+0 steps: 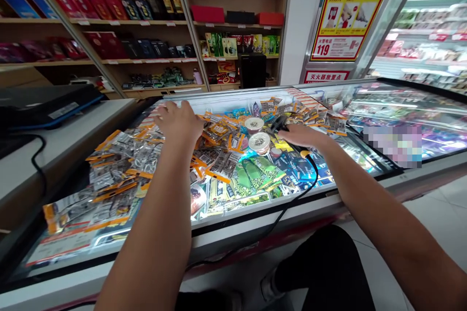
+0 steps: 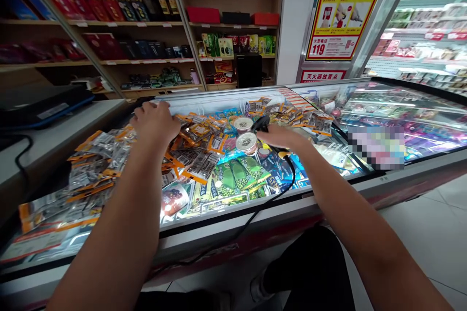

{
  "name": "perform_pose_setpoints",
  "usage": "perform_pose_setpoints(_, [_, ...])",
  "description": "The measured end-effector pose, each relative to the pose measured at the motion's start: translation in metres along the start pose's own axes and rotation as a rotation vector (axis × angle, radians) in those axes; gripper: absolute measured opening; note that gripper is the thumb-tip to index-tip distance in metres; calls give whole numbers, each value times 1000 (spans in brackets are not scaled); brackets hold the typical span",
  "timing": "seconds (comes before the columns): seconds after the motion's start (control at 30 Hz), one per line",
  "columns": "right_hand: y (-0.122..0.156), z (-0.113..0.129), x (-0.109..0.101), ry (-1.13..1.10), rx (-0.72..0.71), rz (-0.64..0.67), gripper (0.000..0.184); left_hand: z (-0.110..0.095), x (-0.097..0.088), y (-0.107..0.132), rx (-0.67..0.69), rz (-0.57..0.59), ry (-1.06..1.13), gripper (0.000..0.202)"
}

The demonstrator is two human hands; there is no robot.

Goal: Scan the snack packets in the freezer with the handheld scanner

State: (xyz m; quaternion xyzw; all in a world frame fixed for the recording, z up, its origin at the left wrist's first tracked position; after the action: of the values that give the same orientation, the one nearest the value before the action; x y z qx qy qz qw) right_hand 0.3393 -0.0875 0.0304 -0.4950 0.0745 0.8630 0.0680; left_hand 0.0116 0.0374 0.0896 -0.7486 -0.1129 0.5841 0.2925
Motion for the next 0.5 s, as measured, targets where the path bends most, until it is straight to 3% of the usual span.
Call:
perform_pose_setpoints(0.1, [32,5,15,235,78,-13,55,-47,-14,13,180,-72,-1,45])
perform_pose_setpoints(0.2, [61,6,20,348,144,-77,57,-95,-2,24,307,15,190,44])
perform_pose_setpoints(0.33, [76,0,19,293,139,-86,55,-145,46,25,315,254,532,46])
perform_pose_setpoints(0.5, [70,-15,9,102,-25,-69,62,-172,110,-9,204,357,492,54])
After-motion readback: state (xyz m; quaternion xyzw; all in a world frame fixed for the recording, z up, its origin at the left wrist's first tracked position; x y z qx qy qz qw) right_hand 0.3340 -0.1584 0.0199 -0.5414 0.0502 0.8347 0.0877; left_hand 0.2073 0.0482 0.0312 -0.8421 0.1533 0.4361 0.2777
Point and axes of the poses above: each hand's wrist, its own y-axis away from the middle knuckle, its own x-axis out of the palm, z = x × y, the point moved 5 cm from there along -y, towards the middle knuckle, and after that the axes turned 8 degrees about x, right-handed, at the moved point
